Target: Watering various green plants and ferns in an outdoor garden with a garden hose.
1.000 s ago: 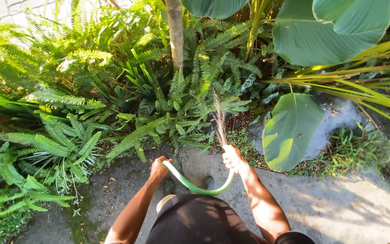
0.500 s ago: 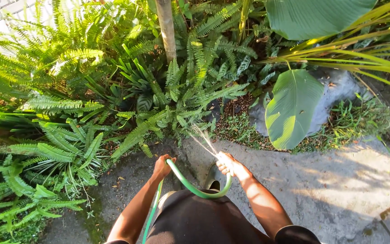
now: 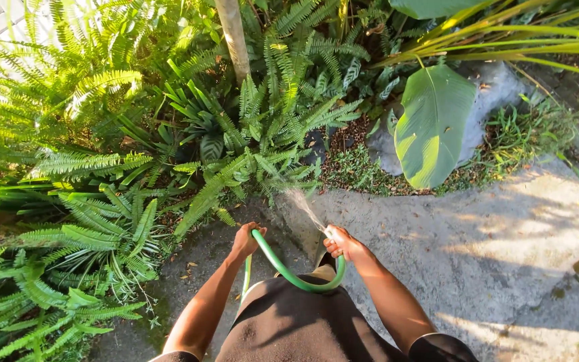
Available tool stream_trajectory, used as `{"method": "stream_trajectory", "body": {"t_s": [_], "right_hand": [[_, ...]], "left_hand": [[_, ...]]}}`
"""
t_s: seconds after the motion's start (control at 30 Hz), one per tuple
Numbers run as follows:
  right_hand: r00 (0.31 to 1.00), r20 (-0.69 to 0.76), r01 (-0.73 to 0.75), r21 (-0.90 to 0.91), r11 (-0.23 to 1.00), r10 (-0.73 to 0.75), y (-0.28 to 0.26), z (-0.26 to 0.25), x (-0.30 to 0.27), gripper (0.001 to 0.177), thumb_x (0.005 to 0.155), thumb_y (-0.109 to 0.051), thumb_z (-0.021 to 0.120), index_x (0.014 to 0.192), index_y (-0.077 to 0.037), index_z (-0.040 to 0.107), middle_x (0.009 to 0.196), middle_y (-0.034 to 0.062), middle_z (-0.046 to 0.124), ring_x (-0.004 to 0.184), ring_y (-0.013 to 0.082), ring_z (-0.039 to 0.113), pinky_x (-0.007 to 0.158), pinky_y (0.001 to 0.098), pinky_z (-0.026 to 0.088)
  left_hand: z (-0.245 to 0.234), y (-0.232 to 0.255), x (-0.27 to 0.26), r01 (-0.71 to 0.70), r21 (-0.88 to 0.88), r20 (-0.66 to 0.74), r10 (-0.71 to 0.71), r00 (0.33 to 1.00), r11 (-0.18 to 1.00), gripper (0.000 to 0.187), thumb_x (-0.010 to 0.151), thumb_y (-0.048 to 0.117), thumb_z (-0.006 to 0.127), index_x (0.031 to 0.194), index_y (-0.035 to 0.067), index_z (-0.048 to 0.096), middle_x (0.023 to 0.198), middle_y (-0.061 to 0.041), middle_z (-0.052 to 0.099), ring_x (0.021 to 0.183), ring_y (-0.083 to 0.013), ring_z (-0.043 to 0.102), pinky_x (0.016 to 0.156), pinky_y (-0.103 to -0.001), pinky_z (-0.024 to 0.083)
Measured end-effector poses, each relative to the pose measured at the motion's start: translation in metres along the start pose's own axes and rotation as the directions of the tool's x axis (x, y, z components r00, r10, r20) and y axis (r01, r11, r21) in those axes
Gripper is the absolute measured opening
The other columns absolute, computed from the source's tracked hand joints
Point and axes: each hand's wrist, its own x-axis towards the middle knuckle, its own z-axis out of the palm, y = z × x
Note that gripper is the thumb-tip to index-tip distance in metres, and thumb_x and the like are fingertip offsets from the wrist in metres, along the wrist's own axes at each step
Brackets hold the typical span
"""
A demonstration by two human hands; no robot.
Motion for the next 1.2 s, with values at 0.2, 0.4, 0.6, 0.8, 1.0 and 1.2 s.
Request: {"method": "stream_trajectory", "body": {"t_s": [0.2, 0.4, 0.6, 0.8, 1.0, 1.2], "right_hand": [[0.999, -0.046, -0.005, -0.075, 0.997, 0.002, 0.017, 0.018, -0.006, 0.023, 0.096, -0.033, 0.047, 0.081, -0.018, 0.037, 0.063, -0.0038, 0.037, 0.042, 0.0043, 0.026, 0.033, 0.0226, 0.021], [0.987, -0.004, 0.159, 0.027, 0.987, -0.159, 0.004, 0.033, -0.02, 0.029, 0.097, -0.045, 0.048, 0.083, -0.02, 0.046, 0.058, -0.0064, 0.032, 0.04, 0.004, 0.025, 0.032, 0.0219, 0.02], [0.982, -0.107, 0.138, -0.132, 0.982, -0.153, 0.012, 0.039, -0.02, 0.024, 0.095, -0.036, 0.05, 0.08, -0.019, 0.043, 0.059, -0.0034, 0.036, 0.041, 0.0046, 0.027, 0.033, 0.0225, 0.019], [0.993, -0.022, 0.114, -0.089, 0.99, -0.116, 0.014, 0.015, 0.0, 0.034, 0.096, -0.038, 0.052, 0.077, -0.014, 0.036, 0.06, -0.0034, 0.036, 0.039, 0.0051, 0.027, 0.031, 0.0235, 0.022], [0.99, -0.056, 0.125, -0.042, 0.991, -0.128, 0.005, 0.061, -0.058, 0.036, 0.094, -0.045, 0.057, 0.073, -0.018, 0.047, 0.058, -0.0053, 0.035, 0.039, 0.0036, 0.025, 0.033, 0.0218, 0.019], [0.964, -0.001, 0.266, -0.029, 0.964, -0.266, -0.015, 0.067, -0.074, 0.061, 0.093, -0.061, 0.059, 0.058, -0.019, 0.033, 0.051, -0.0089, 0.025, 0.037, 0.0038, 0.02, 0.032, 0.0225, 0.018]], "left_hand": [[-0.016, 0.002, -0.007, -0.005, 0.05, 0.024, 0.004, 1.0, 0.999, 0.03, 0.088, 0.032, 0.075, 0.079, 0.005, 0.066, 0.067, -0.009, 0.063, 0.064, -0.0184, 0.059, 0.064, -0.037, 0.05], [-0.024, 0.006, -0.01, 0.01, 0.056, 0.031, -0.011, 0.999, 0.998, 0.03, 0.088, 0.031, 0.077, 0.078, 0.005, 0.067, 0.065, -0.008, 0.061, 0.063, -0.0164, 0.056, 0.062, -0.036, 0.049], [-0.017, -0.009, -0.007, 0.001, -0.025, 0.011, 0.0, 1.0, 1.0, 0.029, 0.087, 0.03, 0.077, 0.077, 0.006, 0.067, 0.065, -0.003, 0.064, 0.064, -0.0128, 0.058, 0.063, -0.033, 0.049], [-0.02, 0.008, -0.015, 0.08, -0.031, 0.052, -0.079, 0.996, 0.996, 0.029, 0.089, 0.031, 0.077, 0.079, 0.005, 0.067, 0.068, -0.006, 0.063, 0.066, -0.0158, 0.056, 0.065, -0.036, 0.049], [-0.007, 0.001, -0.006, 0.052, -0.009, 0.062, -0.051, 0.997, 0.999, 0.031, 0.088, 0.033, 0.078, 0.08, 0.005, 0.068, 0.068, -0.004, 0.064, 0.066, -0.0148, 0.059, 0.066, -0.036, 0.049], [-0.019, 0.012, 0.004, 0.075, -0.044, 0.045, -0.073, 0.996, 0.996, 0.034, 0.091, 0.034, 0.075, 0.08, 0.002, 0.068, 0.065, -0.004, 0.063, 0.063, -0.015, 0.058, 0.063, -0.036, 0.047]]}}
